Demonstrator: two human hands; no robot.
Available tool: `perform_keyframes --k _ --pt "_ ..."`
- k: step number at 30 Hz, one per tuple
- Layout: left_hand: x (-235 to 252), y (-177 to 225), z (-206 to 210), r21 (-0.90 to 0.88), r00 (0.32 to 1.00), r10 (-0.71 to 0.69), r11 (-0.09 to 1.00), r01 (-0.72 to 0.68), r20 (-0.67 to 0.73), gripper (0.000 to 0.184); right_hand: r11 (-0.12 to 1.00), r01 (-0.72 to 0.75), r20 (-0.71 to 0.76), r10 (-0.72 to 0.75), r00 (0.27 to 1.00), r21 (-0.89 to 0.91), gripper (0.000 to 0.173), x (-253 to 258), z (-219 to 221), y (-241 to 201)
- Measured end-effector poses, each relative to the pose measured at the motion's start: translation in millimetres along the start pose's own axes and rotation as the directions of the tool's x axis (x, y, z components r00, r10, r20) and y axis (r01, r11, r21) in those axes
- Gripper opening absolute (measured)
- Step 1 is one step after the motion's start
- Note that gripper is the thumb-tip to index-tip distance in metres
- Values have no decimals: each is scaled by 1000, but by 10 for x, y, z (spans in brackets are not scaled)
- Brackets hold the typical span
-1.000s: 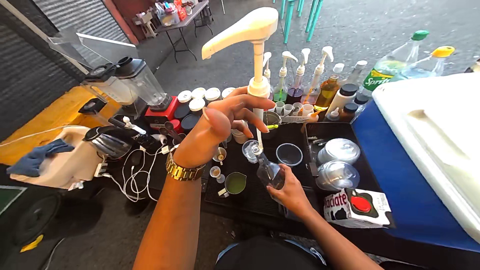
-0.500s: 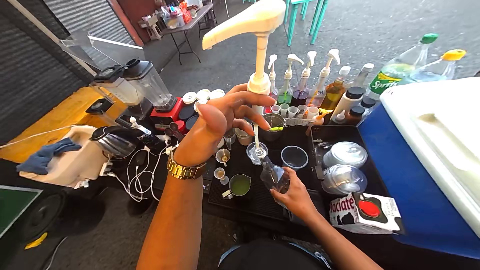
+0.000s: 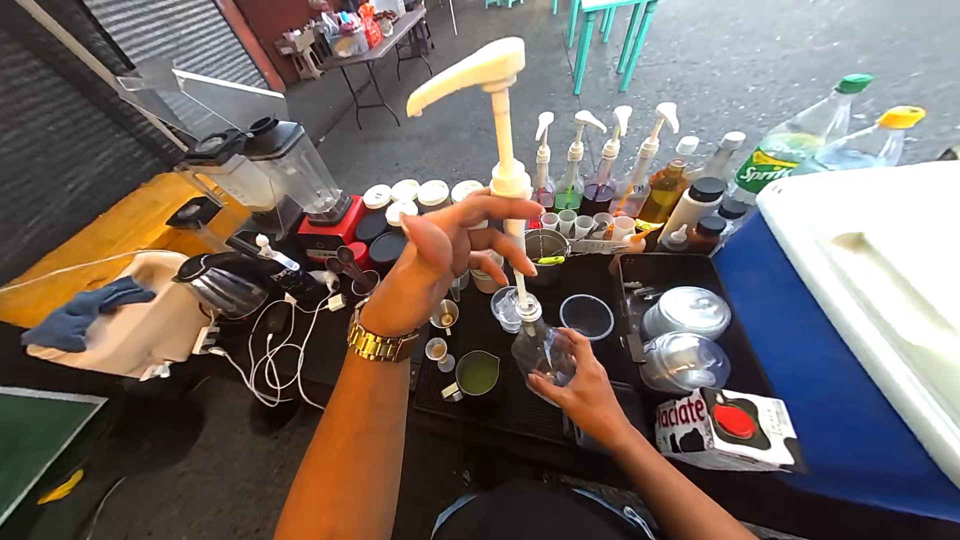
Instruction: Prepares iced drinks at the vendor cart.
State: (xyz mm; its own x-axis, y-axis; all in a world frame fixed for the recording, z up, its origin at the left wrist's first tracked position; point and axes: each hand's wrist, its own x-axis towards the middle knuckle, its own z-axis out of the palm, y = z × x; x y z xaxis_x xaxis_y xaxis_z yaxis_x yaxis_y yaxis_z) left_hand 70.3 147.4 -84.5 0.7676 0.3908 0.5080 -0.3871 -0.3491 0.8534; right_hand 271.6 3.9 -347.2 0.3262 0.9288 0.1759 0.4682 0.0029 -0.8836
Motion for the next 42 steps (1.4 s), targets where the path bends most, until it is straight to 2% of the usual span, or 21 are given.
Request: perform_keyframes --k 4,6,8,10,11,13,15,18,21,23,25,27,29,32,33,35,37,39,40,41,42 --pt "-94 -113 191 97 989 -133 987 127 60 102 999 10 -31 -8 1000 50 95 123 -84 -203" --pt "-177 -125 230 144 983 -170 977 160 65 95 995 37 -44 -33 998 91 94 194 -153 -311" --pt "-320 -152 251 217 991 -114 968 127 -70 78 990 73 -59 -66 996 124 94 241 -239 -410" --pt "-463 -360 345 270 943 -24 955 120 -333 56 982 110 -49 -104 993 151 95 283 -333 -503" --pt "-515 -529 424 263 912 -38 952 158 -410 58 976 137 -40 -132 990 168 96 300 -367 -536" --pt "-540 -861 671 168 879 -102 965 201 -466 86 961 190 -9 -192 981 199 95 334 -401 -589" --pt "-517 -1029 916 142 846 -175 949 280 -503 97 950 204 8 -212 977 237 94 318 -402 -672" --pt "-466 -1053 1114 179 791 -193 917 356 -581 94 954 202 6 -208 978 224 98 241 -436 -837" --pt "-312 -955 1154 191 761 -105 938 290 -640 72 960 267 112 -275 955 85 105 269 -830 -1061" --pt "-209 -880 1112 234 772 -57 937 261 -633 64 931 350 29 -355 934 104 84 468 -1238 -1399" --pt "-133 -816 1097 319 817 -19 915 246 -576 59 887 403 -35 -406 913 223 61 673 -1541 -1920" --pt "-68 -732 1099 316 890 -31 929 194 -454 56 818 408 55 -468 882 405 49 861 -1645 -2342" --pt "41 -627 1073 228 932 -87 958 175 -351 57 806 389 95 -475 875 447 41 1017 -1606 -2560" --pt "208 -513 951 161 933 -171 960 230 -316 56 860 393 -138 -368 919 326 48 1090 -1407 -2696" --pt "251 -499 899 160 935 -172 960 230 -311 53 886 384 -166 -351 922 259 54 1072 -1370 -2721" --pt "351 -464 753 112 950 -148 977 184 -274 48 892 373 -82 -364 928 255 57 984 -1434 -2746" --pt "417 -406 598 78 960 -143 983 166 -242 50 853 413 -98 -404 910 320 42 897 -1580 -2753" --pt "461 -387 440 62 960 -160 982 179 -229 51 820 445 -254 -373 892 359 17 947 -1650 -2788" --pt "456 -392 377 44 966 -172 982 184 -193 50 819 436 -298 -339 892 373 11 1023 -1651 -2803" --pt "460 -408 312 21 976 -175 984 179 -132 50 826 403 -264 -318 911 395 11 1137 -1660 -2812" --pt "466 -430 255 -14 983 -173 985 173 -52 50 827 347 -138 -320 937 441 19 1267 -1675 -2818"
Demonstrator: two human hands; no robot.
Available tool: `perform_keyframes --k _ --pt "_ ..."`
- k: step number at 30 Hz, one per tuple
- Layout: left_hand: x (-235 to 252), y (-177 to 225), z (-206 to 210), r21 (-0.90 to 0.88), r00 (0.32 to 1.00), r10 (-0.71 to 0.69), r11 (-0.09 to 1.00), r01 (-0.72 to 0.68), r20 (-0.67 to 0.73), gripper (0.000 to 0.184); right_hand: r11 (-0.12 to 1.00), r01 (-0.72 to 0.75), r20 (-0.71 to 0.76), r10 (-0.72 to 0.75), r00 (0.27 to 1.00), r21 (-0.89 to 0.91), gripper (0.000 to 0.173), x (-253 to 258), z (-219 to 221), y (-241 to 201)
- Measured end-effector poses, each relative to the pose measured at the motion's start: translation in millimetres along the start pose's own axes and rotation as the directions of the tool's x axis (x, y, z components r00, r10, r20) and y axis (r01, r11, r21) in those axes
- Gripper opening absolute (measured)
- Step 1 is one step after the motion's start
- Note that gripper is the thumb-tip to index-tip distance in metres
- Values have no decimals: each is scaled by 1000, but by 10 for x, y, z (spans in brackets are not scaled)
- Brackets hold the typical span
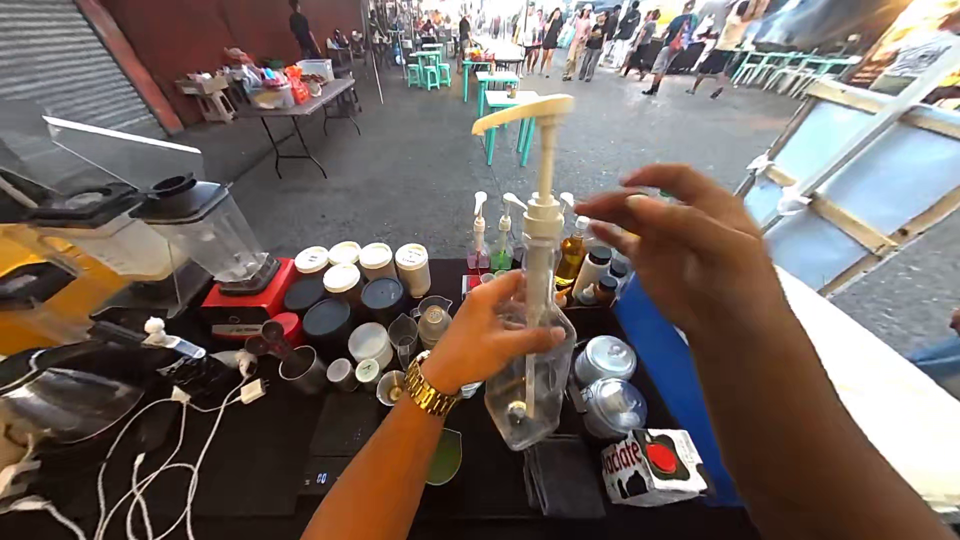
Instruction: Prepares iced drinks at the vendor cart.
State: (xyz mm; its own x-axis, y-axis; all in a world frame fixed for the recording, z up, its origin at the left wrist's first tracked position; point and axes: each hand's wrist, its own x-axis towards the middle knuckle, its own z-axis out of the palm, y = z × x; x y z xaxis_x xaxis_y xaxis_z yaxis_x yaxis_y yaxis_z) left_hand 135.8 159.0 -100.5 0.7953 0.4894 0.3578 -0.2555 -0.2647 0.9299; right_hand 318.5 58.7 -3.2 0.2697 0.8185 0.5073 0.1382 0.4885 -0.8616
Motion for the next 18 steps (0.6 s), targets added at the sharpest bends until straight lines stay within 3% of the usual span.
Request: perform_keyframes --k 2,4,5,7,8,9,11,13,14,15,18 --pt "5 -78 -57 -90 989 15 996 -1 150 50 984 -99 344 41 938 151 40 226 -10 142" --pt "29 -129 -98 -133 978 9 991 19 207 49 973 -106 478 -6 878 207 42 326 66 251" --pt "43 -125 -111 -81 987 -13 996 26 163 48 987 -71 424 3 906 146 37 317 120 253" --pt "79 -96 -84 180 997 -66 981 73 -42 46 986 -8 69 20 997 -164 29 227 326 220" --pt "89 -95 -59 293 990 -70 951 103 -120 49 941 -2 -73 -24 997 -339 38 178 427 233" --pt "90 -102 -60 337 987 -63 935 110 -148 51 905 -11 -121 -45 992 -424 46 115 482 242" --pt "120 -138 -196 229 998 -30 973 43 -61 50 950 -3 -5 2 1000 -314 44 77 448 235" --pt "155 -180 -410 -36 985 1 999 5 173 47 997 4 255 17 967 -80 40 189 309 271" --pt "159 -181 -488 -93 972 -2 995 25 237 44 999 17 303 -4 953 -38 36 237 286 313" --pt "170 -150 -536 -66 976 -26 997 41 217 41 998 38 287 -21 958 -56 32 281 305 346" --pt "245 -46 -530 233 992 -68 968 91 -105 37 985 86 81 -74 994 -148 23 441 492 451"
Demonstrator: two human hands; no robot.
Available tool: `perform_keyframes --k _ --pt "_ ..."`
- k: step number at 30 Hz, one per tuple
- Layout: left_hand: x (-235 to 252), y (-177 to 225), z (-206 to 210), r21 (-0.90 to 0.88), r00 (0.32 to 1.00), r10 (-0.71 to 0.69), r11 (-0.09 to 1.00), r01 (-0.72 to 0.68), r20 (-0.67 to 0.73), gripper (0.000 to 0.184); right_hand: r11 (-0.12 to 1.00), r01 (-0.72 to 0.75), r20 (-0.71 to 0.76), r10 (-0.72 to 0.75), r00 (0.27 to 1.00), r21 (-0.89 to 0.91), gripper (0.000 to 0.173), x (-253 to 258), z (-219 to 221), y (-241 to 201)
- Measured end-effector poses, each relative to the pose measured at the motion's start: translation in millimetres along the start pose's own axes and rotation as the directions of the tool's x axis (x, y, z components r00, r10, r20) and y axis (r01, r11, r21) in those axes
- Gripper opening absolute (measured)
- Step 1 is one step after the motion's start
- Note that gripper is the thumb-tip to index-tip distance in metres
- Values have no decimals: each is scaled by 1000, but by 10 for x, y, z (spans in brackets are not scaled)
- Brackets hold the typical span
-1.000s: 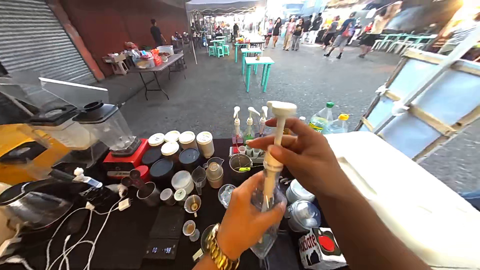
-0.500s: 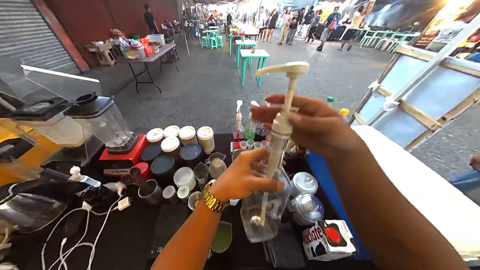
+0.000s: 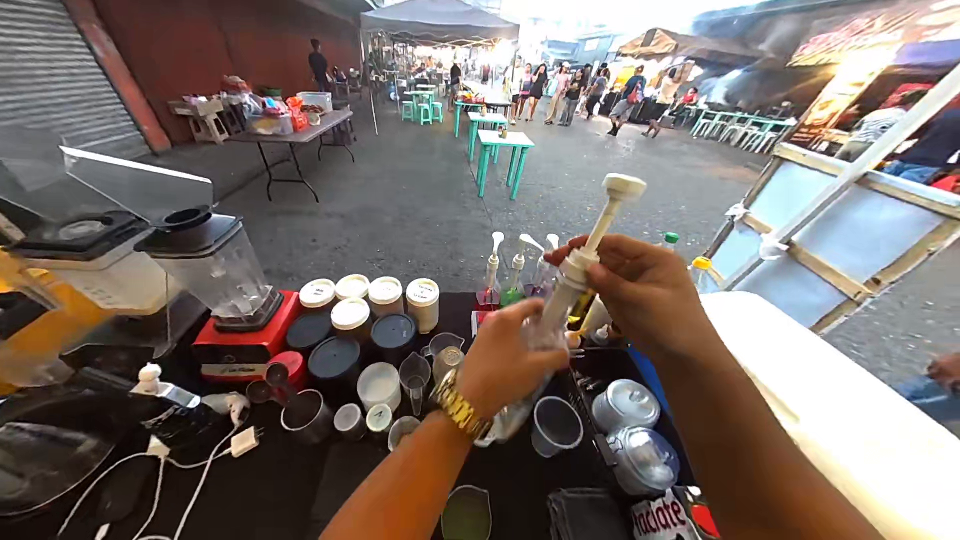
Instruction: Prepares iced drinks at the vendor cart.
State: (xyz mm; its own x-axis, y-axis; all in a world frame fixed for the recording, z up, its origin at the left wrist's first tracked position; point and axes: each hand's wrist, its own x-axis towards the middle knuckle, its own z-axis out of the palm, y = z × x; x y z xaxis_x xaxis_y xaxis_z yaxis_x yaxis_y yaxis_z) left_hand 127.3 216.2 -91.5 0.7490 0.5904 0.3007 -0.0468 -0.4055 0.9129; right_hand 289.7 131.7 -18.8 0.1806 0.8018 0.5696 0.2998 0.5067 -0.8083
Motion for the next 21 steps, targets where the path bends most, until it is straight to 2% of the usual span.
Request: perform_keyframes --k 2,7,9,11,13,15,17,19,21 --pt "41 49 -5 93 993 -3 996 14 -118 45 998 60 -43 -61 997 -14 23 121 84 69" --pt "315 94 -182 246 967 63 969 0 -247 51 982 88 -148 -114 982 -168 23 553 287 154" --pt "566 -73 -198 266 929 82 964 19 -362 54 968 101 -85 -123 989 -229 25 799 311 241" --pt "809 -304 -221 315 872 157 949 -3 -464 56 934 35 22 -29 999 -355 30 1064 313 266" --pt "1045 -544 -260 346 839 191 938 -3 -510 61 867 -41 39 69 997 -497 34 1321 367 368" --pt "1254 -758 -324 336 847 140 941 48 -513 79 822 -60 27 92 995 -567 31 1567 391 628" --pt "1302 -934 -456 322 867 3 929 181 -497 100 830 -85 66 145 987 -552 29 1808 342 1017" --pt "1085 -1053 -565 378 845 -39 882 279 -533 91 840 -154 100 238 966 -520 32 1992 281 1513" --pt "661 -1189 -590 414 790 0 852 321 -613 75 827 -217 126 325 937 -518 35 2076 306 2036"
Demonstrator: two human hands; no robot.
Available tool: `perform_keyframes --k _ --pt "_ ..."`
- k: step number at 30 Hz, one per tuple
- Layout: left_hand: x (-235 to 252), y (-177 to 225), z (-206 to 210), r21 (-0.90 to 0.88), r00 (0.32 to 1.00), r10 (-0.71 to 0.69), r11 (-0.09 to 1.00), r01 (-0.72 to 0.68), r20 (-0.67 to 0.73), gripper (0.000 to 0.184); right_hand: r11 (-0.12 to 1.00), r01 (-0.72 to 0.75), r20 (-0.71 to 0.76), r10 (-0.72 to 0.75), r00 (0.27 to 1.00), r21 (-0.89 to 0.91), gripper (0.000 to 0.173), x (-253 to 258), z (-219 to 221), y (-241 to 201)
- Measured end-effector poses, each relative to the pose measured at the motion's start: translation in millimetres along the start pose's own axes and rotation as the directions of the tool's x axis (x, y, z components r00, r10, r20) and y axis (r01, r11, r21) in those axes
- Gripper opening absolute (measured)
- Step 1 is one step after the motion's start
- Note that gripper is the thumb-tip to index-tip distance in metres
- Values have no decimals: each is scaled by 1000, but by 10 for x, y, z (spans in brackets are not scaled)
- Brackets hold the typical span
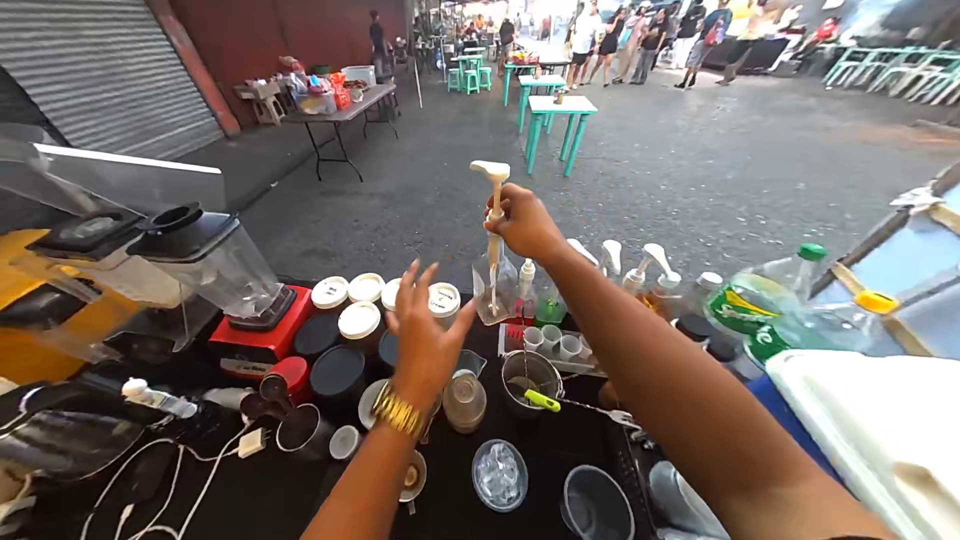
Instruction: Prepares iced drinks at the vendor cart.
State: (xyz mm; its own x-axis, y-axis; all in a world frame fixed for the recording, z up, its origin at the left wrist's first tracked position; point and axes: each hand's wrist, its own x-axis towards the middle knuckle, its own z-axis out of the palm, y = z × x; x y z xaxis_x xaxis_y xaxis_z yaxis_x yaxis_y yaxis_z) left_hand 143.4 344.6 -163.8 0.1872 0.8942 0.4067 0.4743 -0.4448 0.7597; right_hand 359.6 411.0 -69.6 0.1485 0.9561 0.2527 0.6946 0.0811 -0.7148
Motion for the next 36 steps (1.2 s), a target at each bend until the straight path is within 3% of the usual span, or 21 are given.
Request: perform_keyframes --k 5,8,13,19,23,24,27,31,34,36 --pt "-1224 -484 -466 62 983 -67 995 78 -169 61 980 -151 77 162 984 -126 35 236 707 762" --pt "-2027 -497 -619 40 980 -170 984 175 -107 56 954 -238 49 251 967 -184 38 274 951 1076" --pt "-3211 -509 -457 89 926 -378 923 375 17 56 926 -293 12 305 952 -239 53 208 1100 1225" --pt "-3609 -654 -462 162 931 -363 918 363 -34 53 922 -335 -16 339 941 -196 68 246 1133 1238" --pt "-3819 -804 -497 125 909 -415 901 416 -31 42 899 -370 10 383 924 -233 65 96 1046 1125" --pt "-3865 -855 -504 104 871 -492 867 488 15 40 892 -388 18 402 915 -232 65 57 1029 1066" --pt "-3923 -1078 -480 48 639 -705 682 729 307 46 886 -423 -12 429 903 -190 63 -93 901 894" --pt "-3825 -1296 -439 114 503 -691 639 761 520 35 933 -346 21 346 938 101 69 -692 642 622" --pt "-3724 -1431 -463 110 363 -622 590 800 694 30 944 -198 43 193 980 263 53 -1655 360 280" --pt "-3677 -1431 -448 85 318 -548 587 805 774 30 952 -164 16 166 986 259 45 -2419 236 168"
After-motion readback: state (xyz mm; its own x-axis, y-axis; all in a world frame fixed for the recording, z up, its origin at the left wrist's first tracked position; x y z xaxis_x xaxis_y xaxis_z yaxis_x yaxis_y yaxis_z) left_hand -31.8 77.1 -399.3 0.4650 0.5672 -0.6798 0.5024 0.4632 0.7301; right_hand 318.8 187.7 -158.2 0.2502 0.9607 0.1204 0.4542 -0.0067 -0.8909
